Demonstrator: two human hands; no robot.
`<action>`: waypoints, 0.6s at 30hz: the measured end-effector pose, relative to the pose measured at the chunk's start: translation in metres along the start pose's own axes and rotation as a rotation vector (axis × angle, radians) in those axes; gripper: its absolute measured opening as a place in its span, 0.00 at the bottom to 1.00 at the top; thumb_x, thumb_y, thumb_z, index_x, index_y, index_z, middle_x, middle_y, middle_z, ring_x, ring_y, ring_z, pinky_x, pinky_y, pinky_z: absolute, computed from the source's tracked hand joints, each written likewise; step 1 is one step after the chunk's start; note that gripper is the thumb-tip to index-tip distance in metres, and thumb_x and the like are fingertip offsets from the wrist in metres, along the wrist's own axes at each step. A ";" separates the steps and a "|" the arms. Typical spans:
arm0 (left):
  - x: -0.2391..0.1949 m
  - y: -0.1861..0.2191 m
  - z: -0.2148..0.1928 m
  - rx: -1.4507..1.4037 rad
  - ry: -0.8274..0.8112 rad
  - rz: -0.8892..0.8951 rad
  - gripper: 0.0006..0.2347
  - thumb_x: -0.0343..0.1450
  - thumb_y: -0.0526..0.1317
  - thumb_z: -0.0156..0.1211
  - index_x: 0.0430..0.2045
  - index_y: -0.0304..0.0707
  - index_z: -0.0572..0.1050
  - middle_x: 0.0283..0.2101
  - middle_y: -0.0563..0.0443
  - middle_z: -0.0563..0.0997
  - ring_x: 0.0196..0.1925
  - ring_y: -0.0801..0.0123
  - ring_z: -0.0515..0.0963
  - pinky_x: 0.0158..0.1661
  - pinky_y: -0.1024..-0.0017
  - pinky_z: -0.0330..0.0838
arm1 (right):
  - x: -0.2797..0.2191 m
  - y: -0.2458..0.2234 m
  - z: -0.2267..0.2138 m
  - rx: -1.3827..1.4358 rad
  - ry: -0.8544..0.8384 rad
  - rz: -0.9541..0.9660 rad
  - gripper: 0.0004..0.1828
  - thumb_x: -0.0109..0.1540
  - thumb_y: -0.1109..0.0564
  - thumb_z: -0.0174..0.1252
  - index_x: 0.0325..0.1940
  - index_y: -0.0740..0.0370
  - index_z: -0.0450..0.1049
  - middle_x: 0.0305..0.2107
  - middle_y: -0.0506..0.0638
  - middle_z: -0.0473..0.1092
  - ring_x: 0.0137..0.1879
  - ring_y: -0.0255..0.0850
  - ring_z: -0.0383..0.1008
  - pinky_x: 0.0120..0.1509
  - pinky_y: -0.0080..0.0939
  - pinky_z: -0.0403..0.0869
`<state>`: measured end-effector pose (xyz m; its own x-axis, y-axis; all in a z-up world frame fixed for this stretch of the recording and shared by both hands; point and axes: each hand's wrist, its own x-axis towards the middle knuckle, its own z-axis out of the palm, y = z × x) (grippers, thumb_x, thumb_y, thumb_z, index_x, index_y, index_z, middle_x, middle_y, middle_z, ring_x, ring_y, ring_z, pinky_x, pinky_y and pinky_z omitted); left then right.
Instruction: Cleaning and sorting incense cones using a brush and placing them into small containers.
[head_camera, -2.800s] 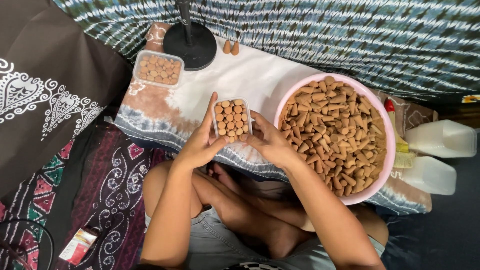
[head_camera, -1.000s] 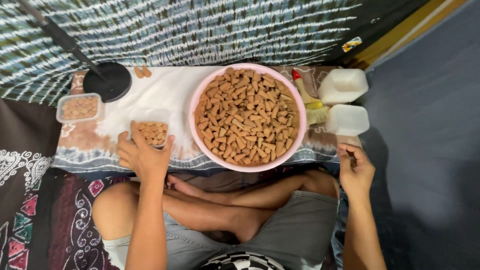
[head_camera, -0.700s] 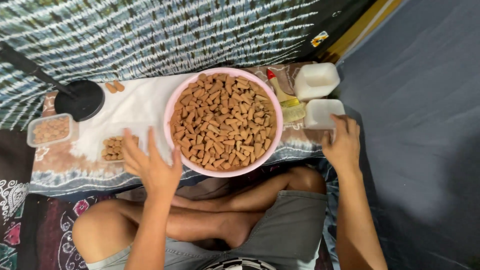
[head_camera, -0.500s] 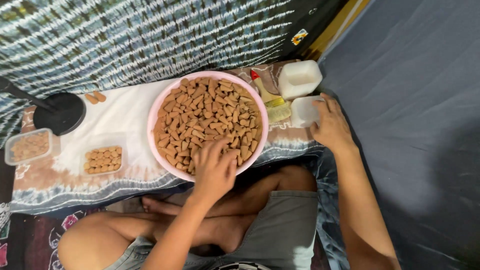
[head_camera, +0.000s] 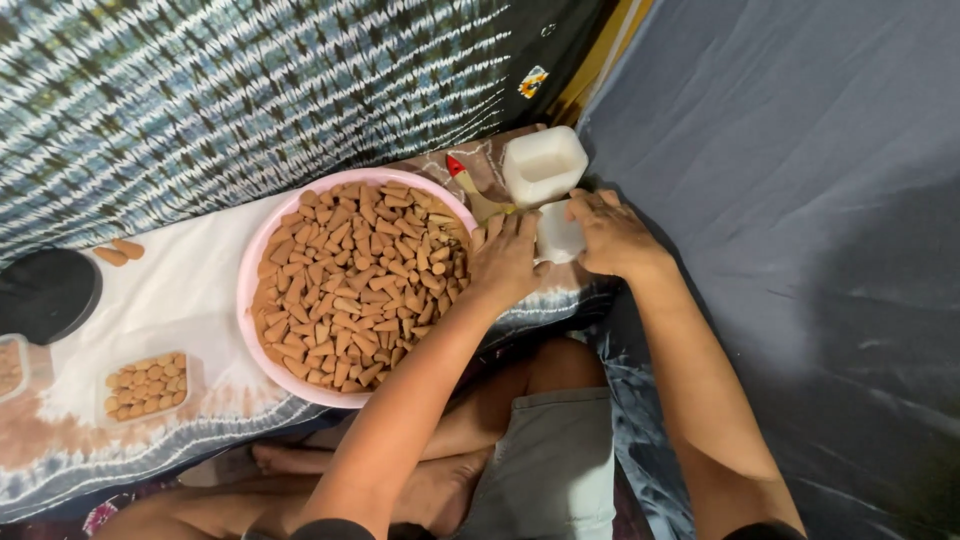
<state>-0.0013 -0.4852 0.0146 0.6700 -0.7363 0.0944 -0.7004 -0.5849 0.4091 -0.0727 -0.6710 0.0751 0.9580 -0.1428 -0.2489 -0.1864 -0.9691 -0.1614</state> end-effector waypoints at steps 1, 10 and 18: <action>-0.001 0.002 -0.005 -0.002 -0.002 0.000 0.30 0.66 0.52 0.62 0.61 0.48 0.58 0.57 0.46 0.73 0.63 0.57 0.62 0.56 0.58 0.51 | 0.000 -0.001 -0.002 0.000 -0.002 0.002 0.33 0.53 0.57 0.63 0.62 0.55 0.63 0.72 0.62 0.55 0.76 0.63 0.51 0.70 0.65 0.60; -0.004 0.006 -0.021 -0.099 -0.024 0.005 0.33 0.66 0.53 0.63 0.63 0.47 0.54 0.60 0.43 0.71 0.62 0.57 0.63 0.55 0.61 0.50 | -0.021 -0.029 -0.037 0.004 -0.050 0.053 0.38 0.56 0.60 0.65 0.70 0.55 0.60 0.69 0.62 0.60 0.76 0.61 0.51 0.72 0.59 0.61; 0.005 0.014 -0.020 -0.011 -0.048 0.083 0.34 0.65 0.55 0.65 0.63 0.46 0.56 0.62 0.43 0.68 0.61 0.55 0.63 0.53 0.59 0.54 | -0.095 -0.056 -0.048 -0.028 0.235 0.040 0.37 0.57 0.51 0.67 0.66 0.58 0.60 0.59 0.64 0.64 0.67 0.62 0.60 0.61 0.60 0.69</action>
<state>-0.0032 -0.4904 0.0392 0.5968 -0.7978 0.0852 -0.7503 -0.5173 0.4117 -0.1425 -0.6131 0.1531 0.9750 -0.2211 -0.0246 -0.2224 -0.9665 -0.1280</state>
